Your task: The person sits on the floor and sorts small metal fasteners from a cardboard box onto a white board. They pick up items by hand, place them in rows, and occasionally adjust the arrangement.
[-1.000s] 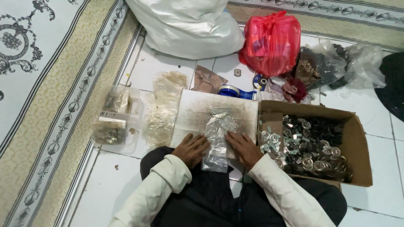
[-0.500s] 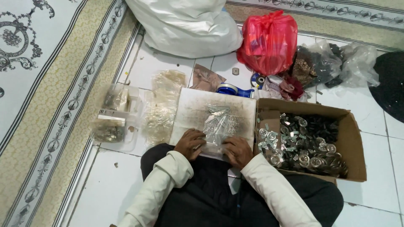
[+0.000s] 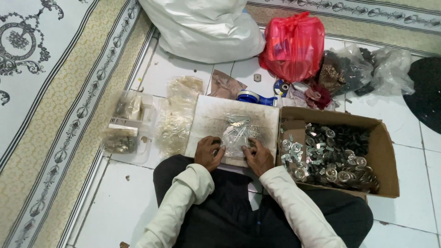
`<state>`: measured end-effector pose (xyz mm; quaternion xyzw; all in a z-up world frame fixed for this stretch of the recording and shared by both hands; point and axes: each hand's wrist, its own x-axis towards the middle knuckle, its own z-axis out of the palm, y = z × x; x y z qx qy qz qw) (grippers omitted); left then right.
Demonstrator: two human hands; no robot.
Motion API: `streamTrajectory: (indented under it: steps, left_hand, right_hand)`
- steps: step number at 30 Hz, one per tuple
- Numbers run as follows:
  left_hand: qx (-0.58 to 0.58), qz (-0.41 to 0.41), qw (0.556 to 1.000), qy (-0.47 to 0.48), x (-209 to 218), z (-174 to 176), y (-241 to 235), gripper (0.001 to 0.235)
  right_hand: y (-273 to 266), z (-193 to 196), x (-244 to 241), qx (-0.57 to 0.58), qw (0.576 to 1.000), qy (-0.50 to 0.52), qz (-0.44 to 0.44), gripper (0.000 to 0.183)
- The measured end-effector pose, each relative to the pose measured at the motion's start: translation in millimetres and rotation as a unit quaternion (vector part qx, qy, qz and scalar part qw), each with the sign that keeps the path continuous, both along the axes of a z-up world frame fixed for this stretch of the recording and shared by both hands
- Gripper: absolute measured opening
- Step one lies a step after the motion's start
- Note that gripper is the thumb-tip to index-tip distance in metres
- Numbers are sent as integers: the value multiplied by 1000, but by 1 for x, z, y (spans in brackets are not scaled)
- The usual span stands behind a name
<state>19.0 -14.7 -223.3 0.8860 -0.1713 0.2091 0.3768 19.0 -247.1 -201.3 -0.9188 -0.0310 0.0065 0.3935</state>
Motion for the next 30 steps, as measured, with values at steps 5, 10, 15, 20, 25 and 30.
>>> streamTrajectory:
  steps: [5,10,15,20,25,30]
  left_hand:
    - [30,117,993,7,-2,-23,-13,33]
    - [25,143,989,38,0,-33,-16,37]
    - [-14,136,989,-48,-7,-8,-18,21]
    - [75,59,990,-106,-9,-28,-11,15]
    - [203,5,961,-189,-14,-9,-13,18]
    - [251,-36,946,-203,-14,4,-11,18]
  right_hand:
    - [5,12,-2,-6,1000,6,-13,49]
    - [5,18,-6,-20,1000,-19,0,49]
    - [-1,-23,2,-123,979,-161,35,34]
    - [-9,-26,6,-161,957,-206,126,14]
    - [-18,-33,9,-194,929,-237,207,24]
    - [-19,-35,3,-266,898,-245,252,50]
